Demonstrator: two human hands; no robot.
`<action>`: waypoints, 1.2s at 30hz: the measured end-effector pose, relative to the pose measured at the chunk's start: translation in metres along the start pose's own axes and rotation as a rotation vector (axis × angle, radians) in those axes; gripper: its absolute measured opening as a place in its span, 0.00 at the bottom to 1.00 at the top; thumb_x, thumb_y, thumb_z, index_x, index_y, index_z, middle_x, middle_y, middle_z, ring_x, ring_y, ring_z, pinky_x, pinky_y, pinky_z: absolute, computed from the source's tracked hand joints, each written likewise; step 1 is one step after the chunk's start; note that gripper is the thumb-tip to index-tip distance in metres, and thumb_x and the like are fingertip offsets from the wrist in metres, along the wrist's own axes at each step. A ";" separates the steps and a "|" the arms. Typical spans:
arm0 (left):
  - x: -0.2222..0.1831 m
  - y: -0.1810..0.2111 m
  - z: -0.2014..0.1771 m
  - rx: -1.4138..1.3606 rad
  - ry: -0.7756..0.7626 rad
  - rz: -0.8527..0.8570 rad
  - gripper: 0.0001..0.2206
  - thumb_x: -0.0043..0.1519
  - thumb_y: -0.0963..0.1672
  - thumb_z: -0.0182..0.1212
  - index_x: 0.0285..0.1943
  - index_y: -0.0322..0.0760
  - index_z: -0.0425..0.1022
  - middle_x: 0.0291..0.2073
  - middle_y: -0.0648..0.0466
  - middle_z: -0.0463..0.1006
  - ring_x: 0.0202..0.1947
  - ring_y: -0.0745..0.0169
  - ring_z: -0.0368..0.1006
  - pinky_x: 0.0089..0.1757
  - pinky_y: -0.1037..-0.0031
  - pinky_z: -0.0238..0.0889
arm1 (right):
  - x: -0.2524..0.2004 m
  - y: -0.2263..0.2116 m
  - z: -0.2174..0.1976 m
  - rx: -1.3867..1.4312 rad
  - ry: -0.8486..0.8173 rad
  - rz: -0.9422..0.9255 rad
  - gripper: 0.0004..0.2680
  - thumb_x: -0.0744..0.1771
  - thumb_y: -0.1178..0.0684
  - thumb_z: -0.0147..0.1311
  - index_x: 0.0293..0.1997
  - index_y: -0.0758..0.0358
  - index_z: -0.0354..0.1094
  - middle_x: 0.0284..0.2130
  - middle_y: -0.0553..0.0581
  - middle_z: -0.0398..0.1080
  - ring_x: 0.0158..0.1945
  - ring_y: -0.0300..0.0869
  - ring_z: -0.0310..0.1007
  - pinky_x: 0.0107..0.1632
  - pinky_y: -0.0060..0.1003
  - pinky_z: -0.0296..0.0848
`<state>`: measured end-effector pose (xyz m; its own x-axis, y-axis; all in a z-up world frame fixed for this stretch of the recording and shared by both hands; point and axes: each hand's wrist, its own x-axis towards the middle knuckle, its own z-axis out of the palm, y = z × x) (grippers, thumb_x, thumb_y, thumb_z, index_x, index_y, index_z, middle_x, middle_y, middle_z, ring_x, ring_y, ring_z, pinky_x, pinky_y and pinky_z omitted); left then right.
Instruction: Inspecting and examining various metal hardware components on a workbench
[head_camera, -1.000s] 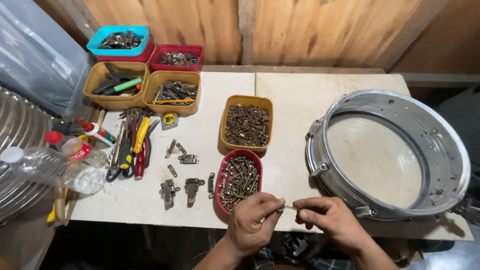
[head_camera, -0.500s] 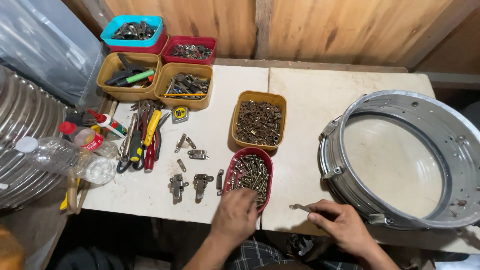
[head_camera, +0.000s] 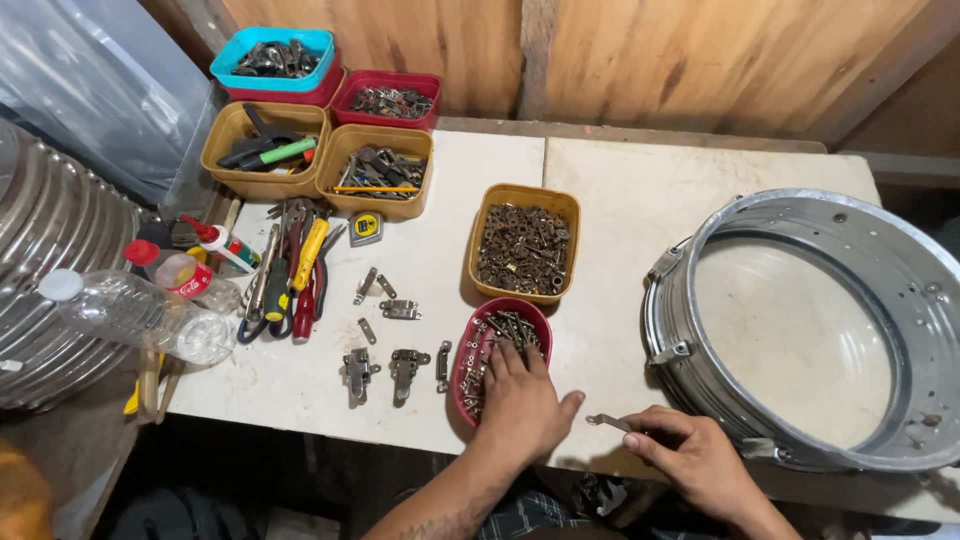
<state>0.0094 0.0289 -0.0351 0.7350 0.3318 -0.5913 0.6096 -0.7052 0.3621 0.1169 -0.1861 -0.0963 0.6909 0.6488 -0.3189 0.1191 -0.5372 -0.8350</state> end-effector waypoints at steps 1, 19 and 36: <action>-0.004 0.001 0.001 -0.002 0.000 0.000 0.42 0.72 0.59 0.44 0.81 0.27 0.28 0.77 0.25 0.25 0.77 0.27 0.23 0.71 0.48 0.23 | 0.000 0.002 -0.003 -0.002 -0.001 0.000 0.11 0.60 0.48 0.68 0.39 0.62 0.88 0.36 0.50 0.89 0.41 0.34 0.85 0.49 0.29 0.76; 0.060 -0.077 0.000 0.269 0.525 0.319 0.14 0.63 0.33 0.56 0.56 0.34 0.76 0.36 0.48 0.83 0.40 0.51 0.75 0.46 0.61 0.73 | -0.003 0.005 -0.008 0.027 0.061 -0.039 0.11 0.60 0.49 0.69 0.39 0.64 0.88 0.37 0.51 0.88 0.42 0.35 0.85 0.49 0.29 0.77; 0.058 -0.086 0.007 -0.152 0.701 0.502 0.15 0.61 0.41 0.57 0.57 0.38 0.80 0.41 0.49 0.79 0.46 0.49 0.69 0.49 0.57 0.67 | -0.023 -0.061 0.003 -0.393 0.332 -0.894 0.10 0.63 0.50 0.66 0.45 0.61 0.77 0.35 0.56 0.76 0.37 0.43 0.78 0.42 0.34 0.78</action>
<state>-0.0025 0.1045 -0.1059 0.9098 0.3487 0.2251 0.1612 -0.7967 0.5825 0.0916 -0.1660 -0.0395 0.3905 0.7481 0.5366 0.8697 -0.1086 -0.4816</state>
